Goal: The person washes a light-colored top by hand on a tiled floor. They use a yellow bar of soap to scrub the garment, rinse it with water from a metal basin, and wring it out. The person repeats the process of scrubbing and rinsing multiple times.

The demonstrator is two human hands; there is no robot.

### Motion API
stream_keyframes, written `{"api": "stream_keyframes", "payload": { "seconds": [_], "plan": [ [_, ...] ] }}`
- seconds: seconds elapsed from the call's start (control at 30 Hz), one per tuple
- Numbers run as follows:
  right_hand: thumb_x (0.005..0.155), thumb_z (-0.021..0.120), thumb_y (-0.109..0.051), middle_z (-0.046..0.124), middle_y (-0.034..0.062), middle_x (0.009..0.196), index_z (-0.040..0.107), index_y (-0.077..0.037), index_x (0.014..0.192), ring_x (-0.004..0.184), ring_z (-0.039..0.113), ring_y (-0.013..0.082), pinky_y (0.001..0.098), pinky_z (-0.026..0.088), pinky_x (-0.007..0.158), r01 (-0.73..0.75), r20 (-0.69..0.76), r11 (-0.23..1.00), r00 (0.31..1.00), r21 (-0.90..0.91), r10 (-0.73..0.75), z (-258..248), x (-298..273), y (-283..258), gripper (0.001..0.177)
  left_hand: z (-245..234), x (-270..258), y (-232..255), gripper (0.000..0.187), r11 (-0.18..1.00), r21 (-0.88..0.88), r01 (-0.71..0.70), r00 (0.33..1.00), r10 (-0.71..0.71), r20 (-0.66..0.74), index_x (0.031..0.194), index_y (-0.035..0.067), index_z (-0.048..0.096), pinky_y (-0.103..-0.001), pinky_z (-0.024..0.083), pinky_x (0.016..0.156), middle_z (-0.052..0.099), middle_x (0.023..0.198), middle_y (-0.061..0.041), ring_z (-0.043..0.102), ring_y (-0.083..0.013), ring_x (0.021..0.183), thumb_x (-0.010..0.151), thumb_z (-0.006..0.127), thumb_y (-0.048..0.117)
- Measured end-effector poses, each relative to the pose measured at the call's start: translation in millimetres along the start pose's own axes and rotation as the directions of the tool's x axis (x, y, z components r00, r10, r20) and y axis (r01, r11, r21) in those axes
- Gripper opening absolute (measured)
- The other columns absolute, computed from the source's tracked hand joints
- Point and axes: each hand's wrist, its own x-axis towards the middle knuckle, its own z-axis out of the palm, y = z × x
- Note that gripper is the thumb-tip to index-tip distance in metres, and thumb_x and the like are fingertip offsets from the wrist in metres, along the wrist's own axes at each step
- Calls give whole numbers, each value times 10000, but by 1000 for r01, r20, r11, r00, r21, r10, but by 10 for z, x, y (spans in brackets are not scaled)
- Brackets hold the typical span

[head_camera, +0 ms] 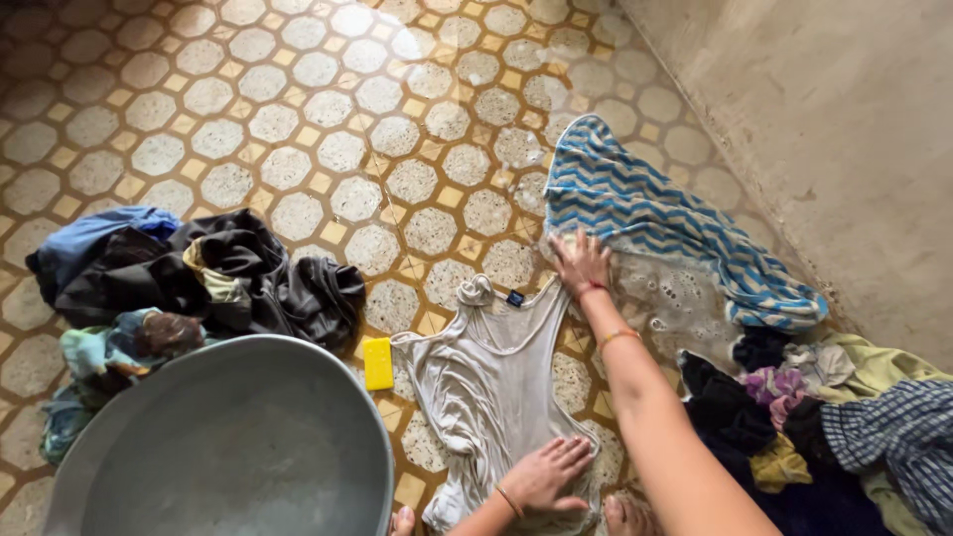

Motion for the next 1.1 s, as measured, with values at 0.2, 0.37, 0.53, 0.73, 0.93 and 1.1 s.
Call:
{"api": "stream_keyframes", "payload": {
  "seconds": [0.2, 0.37, 0.53, 0.73, 0.93, 1.1],
  "plan": [
    [944, 535, -496, 477, 211, 1453, 459, -433, 1486, 1231, 543, 456, 627, 481, 893, 90, -41, 995, 995, 52, -88, -112, -859, -278, 551, -491, -431, -795, 753, 926, 174, 335, 939, -315, -136, 1595, 43, 338, -447, 162, 1285, 296, 1687, -169, 245, -320, 1574, 1048, 444, 551],
    [945, 551, -429, 531, 180, 1367, 492, -401, 1409, 1133, 556, 391, 561, 502, 875, 284, 116, 955, 949, 88, -293, -630, -1039, -799, 468, -574, -305, -353, 789, 998, -36, 42, 989, -36, 145, 1611, 62, 331, -455, 150, 1268, 282, 1684, -168, 257, -309, 1557, 1043, 284, 608],
    [952, 526, -313, 584, 136, 1270, 549, -364, 1338, 1134, 554, 297, 475, 517, 883, 782, -309, 495, 611, 379, -729, -1388, -1983, -1222, 390, -508, -349, -16, 751, 981, -145, 126, 895, -50, 443, 1618, 149, 363, -448, 180, 1281, 369, 1648, -133, 337, -307, 1510, 1013, 279, 586],
    [970, 475, -375, 593, 205, 1234, 575, -286, 1301, 1053, 579, 319, 497, 535, 764, 329, -117, 944, 939, 34, -323, -909, -431, -967, 358, -61, -513, -148, 785, 988, -144, -57, 985, 80, 153, 1628, 38, 340, -465, 172, 1304, 352, 1696, -167, 317, -304, 1571, 1066, 307, 585],
    [1003, 539, -152, 623, 122, 1226, 601, -120, 1239, 1145, 637, 230, 392, 563, 988, 762, -381, 605, 643, 230, -664, -1395, -1747, -1471, 246, 62, -504, -167, 851, 985, -171, -29, 979, 62, 193, 1627, 10, 313, -456, 163, 1289, 315, 1677, -189, 277, -322, 1573, 1047, 327, 633],
    [1006, 602, -294, 634, 109, 1293, 627, -257, 1368, 1162, 623, 259, 361, 454, 743, 578, -395, 810, 724, -101, -566, -875, -576, -1274, 365, -65, -483, -124, 818, 981, -191, -8, 987, 39, 158, 1619, 33, 368, -493, 175, 1304, 355, 1694, -163, 304, -313, 1584, 1055, 300, 621]
  ]
}}
